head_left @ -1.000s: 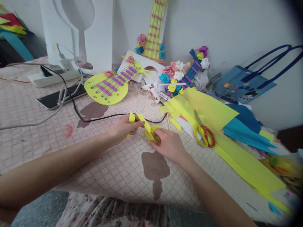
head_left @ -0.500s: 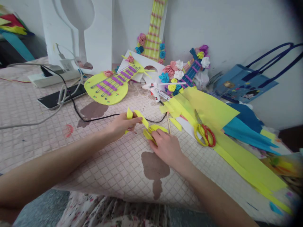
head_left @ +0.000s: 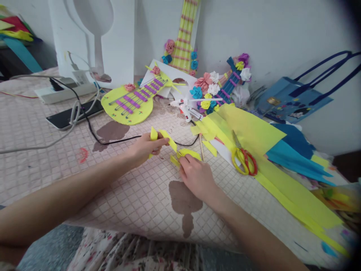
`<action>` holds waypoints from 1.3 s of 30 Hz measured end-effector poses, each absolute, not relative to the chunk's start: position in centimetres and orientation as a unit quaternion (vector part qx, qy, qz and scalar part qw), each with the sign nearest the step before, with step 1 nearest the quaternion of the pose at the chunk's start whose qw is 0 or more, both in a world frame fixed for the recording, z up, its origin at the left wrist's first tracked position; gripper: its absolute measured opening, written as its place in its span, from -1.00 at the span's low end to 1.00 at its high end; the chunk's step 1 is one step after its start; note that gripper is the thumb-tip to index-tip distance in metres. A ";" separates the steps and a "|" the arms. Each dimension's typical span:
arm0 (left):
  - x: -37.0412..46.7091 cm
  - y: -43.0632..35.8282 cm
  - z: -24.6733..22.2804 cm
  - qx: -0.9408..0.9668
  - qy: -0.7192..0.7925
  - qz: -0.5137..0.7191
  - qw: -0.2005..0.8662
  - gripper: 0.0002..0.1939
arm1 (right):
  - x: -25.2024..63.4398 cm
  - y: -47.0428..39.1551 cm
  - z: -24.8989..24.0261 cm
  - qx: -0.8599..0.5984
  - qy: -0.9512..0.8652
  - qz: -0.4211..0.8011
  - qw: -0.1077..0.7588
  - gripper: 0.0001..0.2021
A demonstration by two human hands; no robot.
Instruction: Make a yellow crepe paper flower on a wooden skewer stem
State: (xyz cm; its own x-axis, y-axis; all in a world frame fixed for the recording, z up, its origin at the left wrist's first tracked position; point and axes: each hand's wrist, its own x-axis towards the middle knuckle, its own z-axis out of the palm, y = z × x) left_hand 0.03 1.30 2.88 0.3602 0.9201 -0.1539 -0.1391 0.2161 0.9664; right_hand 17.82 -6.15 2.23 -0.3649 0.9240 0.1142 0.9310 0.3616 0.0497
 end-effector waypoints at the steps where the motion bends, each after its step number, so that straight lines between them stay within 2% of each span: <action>1: 0.0 1.3 2.9 0.484 0.402 0.399 0.667 -0.84 | 17.9 -6.1 2.3 -0.565 -0.822 -0.050 0.037 -0.86; 11: 0.0 1.4 2.7 0.480 0.402 0.397 0.671 -0.83 | 17.5 -6.2 1.9 -0.557 -0.828 -0.060 0.034 -0.88; 15: 0.1 1.3 2.8 0.478 0.407 0.399 0.669 -0.84 | 17.7 -6.0 1.6 -0.558 -0.826 -0.055 0.067 -0.85; 18: 0.0 1.3 2.9 0.478 0.408 0.398 0.668 -0.84 | 18.7 -5.4 1.9 -0.563 -0.814 0.017 0.141 -0.86; 22: 0.0 1.3 2.9 0.483 0.402 0.388 0.675 -0.83 | 20.5 -4.2 3.0 -0.571 -0.743 0.154 0.313 -0.90; 26: 0.2 0.9 2.5 0.510 0.390 0.351 0.682 -0.83 | 21.1 -3.7 3.3 -0.554 -0.621 0.347 0.433 -0.87; 28: 0.4 0.6 2.3 0.531 0.385 0.324 0.681 -0.80 | 20.7 -3.8 3.1 -0.527 -0.579 0.424 0.455 -0.84; 31: 0.6 0.1 2.2 0.564 0.382 0.292 0.671 -0.76 | 20.0 -4.0 2.7 -0.505 -0.558 0.472 0.460 -0.81; 39: 0.8 -0.1 2.2 0.583 0.388 0.279 0.658 -0.75 | 19.7 -4.2 2.8 -0.504 -0.573 0.471 0.442 -0.81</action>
